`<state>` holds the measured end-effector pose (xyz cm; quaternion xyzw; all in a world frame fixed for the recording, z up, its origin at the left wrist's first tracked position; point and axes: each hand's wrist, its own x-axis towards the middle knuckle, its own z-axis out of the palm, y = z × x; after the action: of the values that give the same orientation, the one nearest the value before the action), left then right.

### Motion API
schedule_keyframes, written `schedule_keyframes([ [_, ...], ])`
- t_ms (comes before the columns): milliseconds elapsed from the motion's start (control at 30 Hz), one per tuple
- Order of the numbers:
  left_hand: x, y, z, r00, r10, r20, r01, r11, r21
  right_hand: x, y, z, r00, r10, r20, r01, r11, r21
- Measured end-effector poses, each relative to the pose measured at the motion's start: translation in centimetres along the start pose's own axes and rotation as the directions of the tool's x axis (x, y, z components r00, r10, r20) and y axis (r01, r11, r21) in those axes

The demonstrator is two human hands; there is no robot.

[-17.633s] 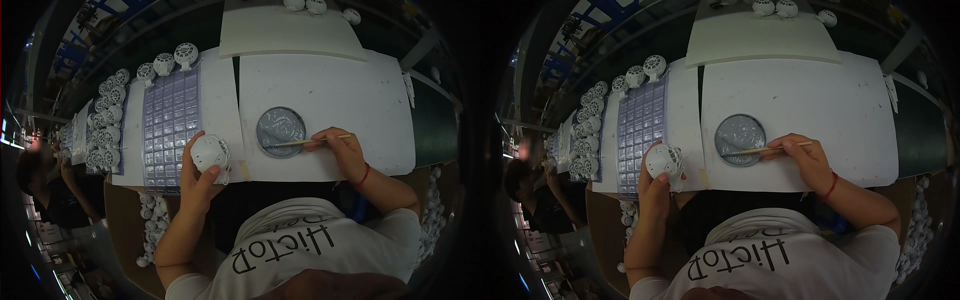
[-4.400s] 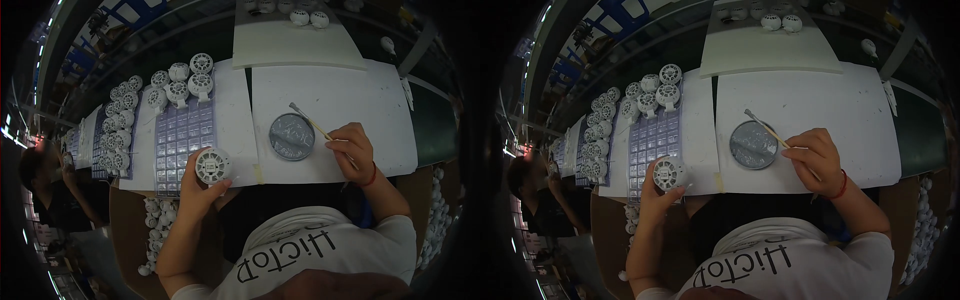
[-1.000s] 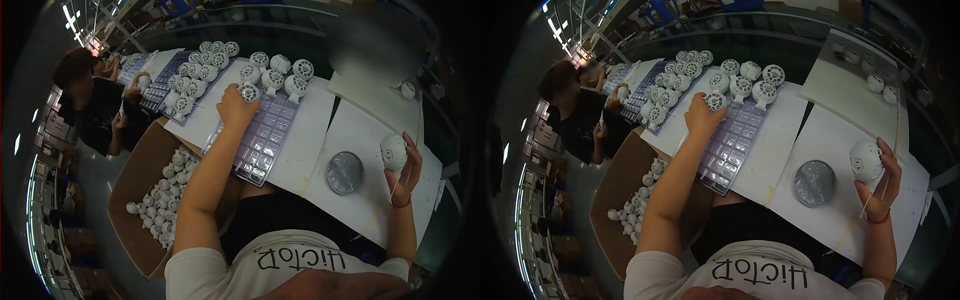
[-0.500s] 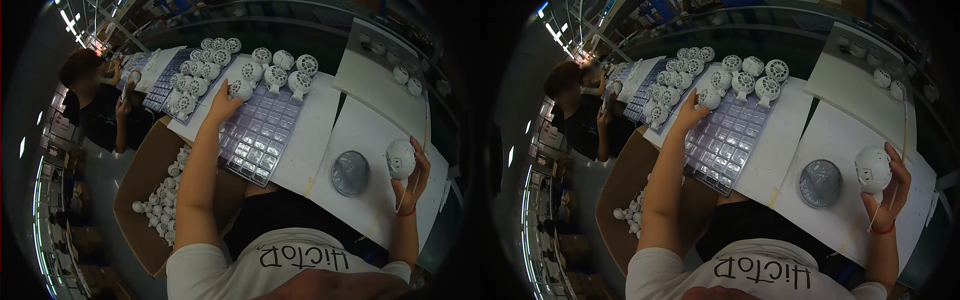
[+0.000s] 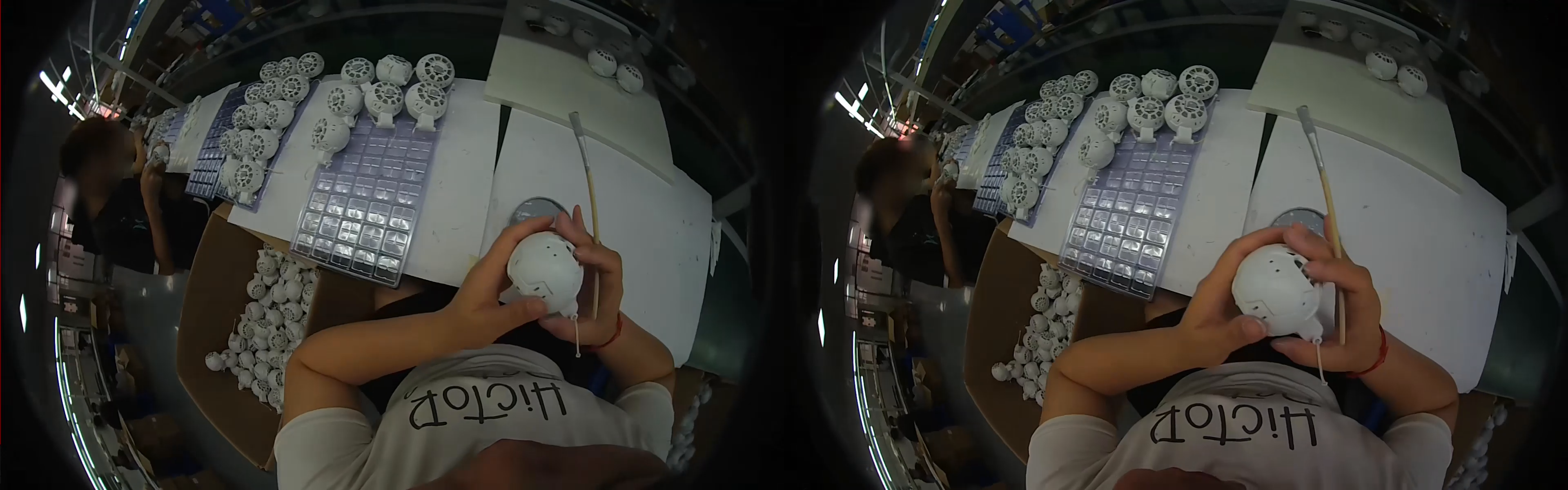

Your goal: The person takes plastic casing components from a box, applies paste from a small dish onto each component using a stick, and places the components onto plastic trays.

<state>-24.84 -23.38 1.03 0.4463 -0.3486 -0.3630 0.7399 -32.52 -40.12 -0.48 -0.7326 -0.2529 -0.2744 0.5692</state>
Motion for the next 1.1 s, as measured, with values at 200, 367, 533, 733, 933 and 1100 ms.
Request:
schedule_keyframes([
  [200,-1.0,1.5,-4.1,0.914,-0.050,-0.402,0.052,0.999,-0.007,-2.1,-2.7,-4.8,0.988,0.127,-0.092,-0.149,0.947,-0.286],
  [367,-2.5,1.3,-6.3,0.814,-0.079,-0.575,0.110,0.994,0.018,-4.3,-2.8,-5.2,0.959,0.281,0.050,-0.233,0.873,-0.429],
  [533,-3.1,1.3,-6.1,0.827,-0.172,-0.535,0.240,0.969,0.061,-4.2,-1.7,-4.7,0.970,0.211,0.122,-0.117,0.842,-0.526],
  [733,-3.3,0.9,-6.1,0.835,-0.249,-0.490,0.288,0.958,0.003,-5.0,-0.4,-3.5,0.983,0.169,0.069,-0.106,0.838,-0.535],
  [933,-3.1,0.6,-5.7,0.844,-0.201,-0.498,0.281,0.956,0.090,-5.7,-0.3,-2.1,0.967,0.240,-0.088,-0.256,0.907,-0.336],
  [1100,-3.2,0.8,-6.0,0.862,-0.227,-0.452,0.294,0.952,0.082,-6.2,-0.7,-1.0,0.884,0.428,-0.188,-0.447,0.892,-0.072],
])
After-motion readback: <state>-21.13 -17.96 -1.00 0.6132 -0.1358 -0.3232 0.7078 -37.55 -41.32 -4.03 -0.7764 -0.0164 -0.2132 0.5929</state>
